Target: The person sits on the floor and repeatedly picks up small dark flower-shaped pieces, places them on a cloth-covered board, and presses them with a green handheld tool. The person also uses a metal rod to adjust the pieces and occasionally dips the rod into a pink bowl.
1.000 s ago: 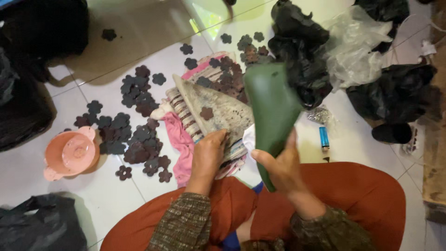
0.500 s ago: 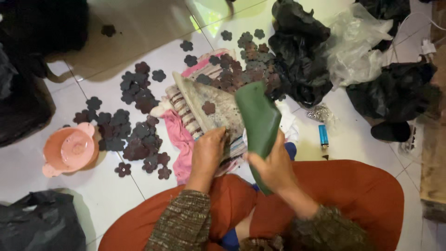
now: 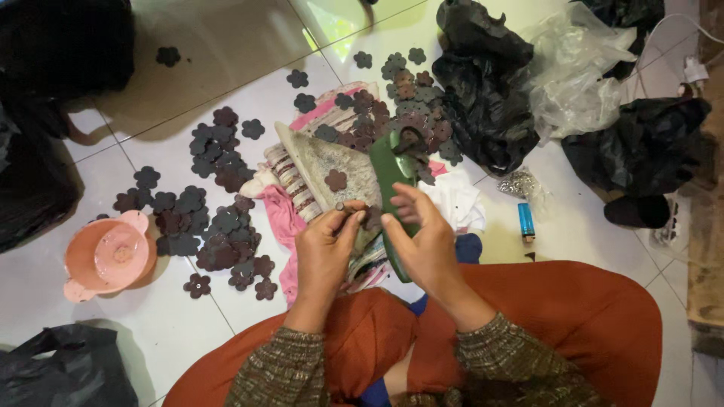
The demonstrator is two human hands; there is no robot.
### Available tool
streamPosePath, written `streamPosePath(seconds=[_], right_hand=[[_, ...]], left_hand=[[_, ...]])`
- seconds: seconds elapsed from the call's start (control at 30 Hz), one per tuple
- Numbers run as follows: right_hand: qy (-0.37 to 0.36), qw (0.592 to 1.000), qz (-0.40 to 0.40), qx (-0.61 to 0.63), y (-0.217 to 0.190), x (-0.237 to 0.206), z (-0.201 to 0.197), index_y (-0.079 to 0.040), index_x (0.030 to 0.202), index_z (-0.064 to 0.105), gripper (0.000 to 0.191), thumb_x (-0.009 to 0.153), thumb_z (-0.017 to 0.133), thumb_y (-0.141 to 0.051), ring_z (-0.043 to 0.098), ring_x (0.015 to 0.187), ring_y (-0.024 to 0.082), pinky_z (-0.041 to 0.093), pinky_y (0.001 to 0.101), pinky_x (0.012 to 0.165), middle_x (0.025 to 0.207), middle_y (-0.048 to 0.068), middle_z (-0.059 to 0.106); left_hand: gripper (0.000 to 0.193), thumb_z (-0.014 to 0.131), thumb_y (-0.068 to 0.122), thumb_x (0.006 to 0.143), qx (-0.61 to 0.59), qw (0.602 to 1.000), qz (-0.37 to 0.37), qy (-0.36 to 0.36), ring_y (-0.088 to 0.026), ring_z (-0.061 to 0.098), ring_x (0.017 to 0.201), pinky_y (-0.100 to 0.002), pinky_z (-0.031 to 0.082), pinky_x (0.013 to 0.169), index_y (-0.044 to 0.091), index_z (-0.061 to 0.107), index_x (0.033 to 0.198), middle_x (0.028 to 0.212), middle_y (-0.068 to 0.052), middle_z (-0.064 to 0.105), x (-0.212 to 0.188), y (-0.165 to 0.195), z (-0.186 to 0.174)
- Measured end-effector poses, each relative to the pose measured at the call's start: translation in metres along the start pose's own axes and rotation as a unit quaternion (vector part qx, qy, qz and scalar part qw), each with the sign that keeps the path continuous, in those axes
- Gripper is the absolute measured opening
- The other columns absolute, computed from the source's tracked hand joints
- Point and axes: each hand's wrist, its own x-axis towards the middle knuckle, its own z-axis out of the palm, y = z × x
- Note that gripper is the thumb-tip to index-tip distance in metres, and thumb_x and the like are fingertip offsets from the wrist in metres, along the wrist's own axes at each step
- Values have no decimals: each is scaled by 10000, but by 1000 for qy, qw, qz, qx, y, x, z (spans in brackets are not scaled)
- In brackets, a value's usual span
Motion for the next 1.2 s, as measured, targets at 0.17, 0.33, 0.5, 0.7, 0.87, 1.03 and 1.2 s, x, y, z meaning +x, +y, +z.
streamPosePath(seconds=[0.17, 0.33, 0.5, 0.7, 0.87, 1.03, 1.2], right_hand=[[-35, 959, 107, 259, 6, 4, 8, 34, 1333, 557, 431, 923, 684, -6, 681, 927, 125, 583, 268, 822, 1052, 102, 697], [-49, 953, 108, 278, 22, 1, 10, 34, 1300, 570, 385, 930, 671, 9, 691, 898, 111, 598, 263, 788, 1018, 85, 715], [-39, 939, 148, 309, 18, -1, 9, 38, 1296, 576, 403, 910, 692, 24, 681, 876, 116, 597, 286, 775, 1003, 80, 698], [-44, 937, 110, 327, -5, 35, -18, 19, 1345, 562, 446, 922, 697, -24, 682, 884, 160, 560, 304, 830, 992, 99, 691], [146, 981, -124, 8, -10, 61, -16, 5, 1332, 557, 463, 905, 734, -13, 611, 1119, 264, 533, 341, 906, 1249, 153, 630], [11, 965, -241, -103, -3, 65, 42, -50, 1177, 693, 301, 887, 689, 31, 650, 1120, 348, 524, 418, 980, 1174, 143, 682], [-19, 984, -132, -118, 12, 81, 80, -29, 1143, 704, 320, 826, 737, -11, 629, 1041, 390, 509, 437, 903, 1087, 190, 647]], left_hand=[[140, 737, 72, 919, -23, 998, 61, -1, -63, 716, 805, -237, 560, 728, 17, 782, 1039, 913, -64, 795, -9, 12, -1], [106, 767, 75, 917, -103, 994, -17, 31, -56, 678, 788, -219, 552, 694, -3, 775, 988, 900, -42, 783, -8, 8, 4], [128, 777, 101, 941, -134, 983, -69, 103, -47, 631, 775, -208, 510, 683, 4, 771, 1024, 893, -13, 745, -3, 4, -7], [253, 698, 145, 982, -96, 978, -109, 151, -54, 563, 714, -205, 448, 623, 63, 754, 1214, 938, -20, 748, 9, 1, -38], [243, 666, 128, 1012, -120, 979, -51, 159, -3, 635, 878, -161, 512, 754, 42, 724, 1232, 1057, 2, 761, 21, -9, -47], [246, 677, 121, 987, -145, 971, -125, 142, -43, 570, 747, -202, 462, 643, 60, 739, 1217, 993, 11, 741, 25, -25, -45], [227, 676, 116, 986, -138, 977, -111, 118, -13, 626, 822, -185, 512, 718, 64, 740, 1197, 984, 31, 741, 26, -43, -40]])
